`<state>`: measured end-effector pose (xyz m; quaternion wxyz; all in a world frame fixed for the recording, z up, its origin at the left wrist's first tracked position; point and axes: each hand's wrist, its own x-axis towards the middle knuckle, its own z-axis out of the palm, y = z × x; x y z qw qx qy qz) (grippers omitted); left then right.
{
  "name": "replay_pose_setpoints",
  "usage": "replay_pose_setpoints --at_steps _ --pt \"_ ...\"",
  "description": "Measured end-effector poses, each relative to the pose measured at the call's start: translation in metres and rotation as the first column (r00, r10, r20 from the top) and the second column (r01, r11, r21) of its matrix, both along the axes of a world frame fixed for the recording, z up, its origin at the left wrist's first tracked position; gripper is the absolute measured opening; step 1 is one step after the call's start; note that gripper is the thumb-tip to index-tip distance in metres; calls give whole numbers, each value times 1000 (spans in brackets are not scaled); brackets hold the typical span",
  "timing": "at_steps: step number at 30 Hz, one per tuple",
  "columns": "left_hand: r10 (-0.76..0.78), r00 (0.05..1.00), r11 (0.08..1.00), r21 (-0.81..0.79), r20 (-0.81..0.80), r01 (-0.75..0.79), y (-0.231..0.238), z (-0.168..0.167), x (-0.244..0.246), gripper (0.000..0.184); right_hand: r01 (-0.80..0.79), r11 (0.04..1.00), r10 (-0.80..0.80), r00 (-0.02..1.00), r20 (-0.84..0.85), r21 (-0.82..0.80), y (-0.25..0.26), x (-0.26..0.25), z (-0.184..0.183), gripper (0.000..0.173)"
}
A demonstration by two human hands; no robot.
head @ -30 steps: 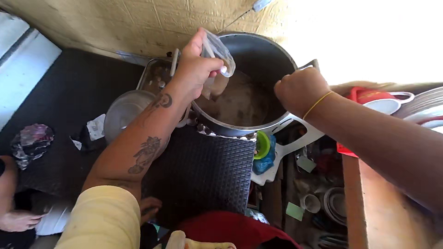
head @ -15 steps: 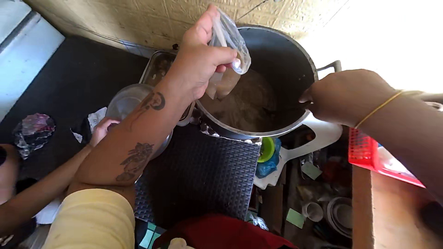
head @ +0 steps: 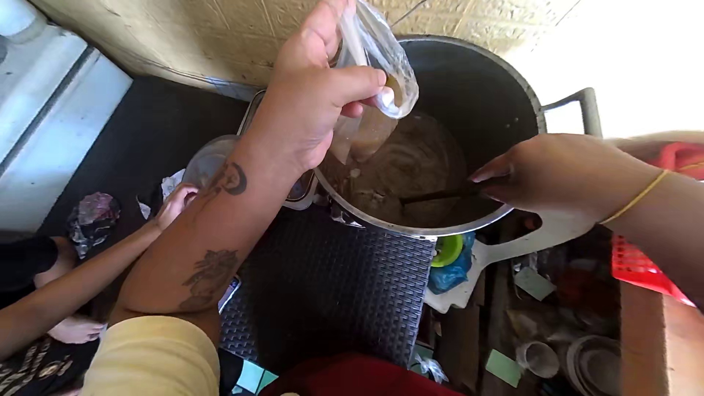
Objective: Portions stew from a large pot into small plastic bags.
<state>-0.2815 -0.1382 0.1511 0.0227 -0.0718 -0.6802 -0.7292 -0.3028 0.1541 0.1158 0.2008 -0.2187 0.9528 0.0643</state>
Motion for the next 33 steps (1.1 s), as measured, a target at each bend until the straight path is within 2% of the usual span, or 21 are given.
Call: replay_pose_setpoints --at_steps 7,10,14,18,27,30,33 --pt "1 1000 1000 21 -2 -1 2 0 0 66 115 981 -102 991 86 -155 10 -10 6 11" --pt "-8 1000 1000 21 0 8 3 0 0 69 109 987 -108 994 11 -118 -1 1 18 9" --pt "-21 1000 1000 20 5 21 6 2 1 73 30 999 -34 994 -100 -45 -13 9 27 8" --pt "-27 1000 999 36 -9 27 7 3 1 74 111 993 -113 991 -71 -31 -11 1 28 10" --pt "-27 999 999 33 -18 27 0 7 2 71 282 945 -279 959 44 -166 7 2 15 13" --pt "-26 999 999 41 -25 27 -2 8 2 72 250 946 -263 964 -38 -204 11 10 16 13" --pt "-26 999 999 42 -23 27 -4 9 3 71 194 970 -216 965 -150 -147 1 24 24 15"
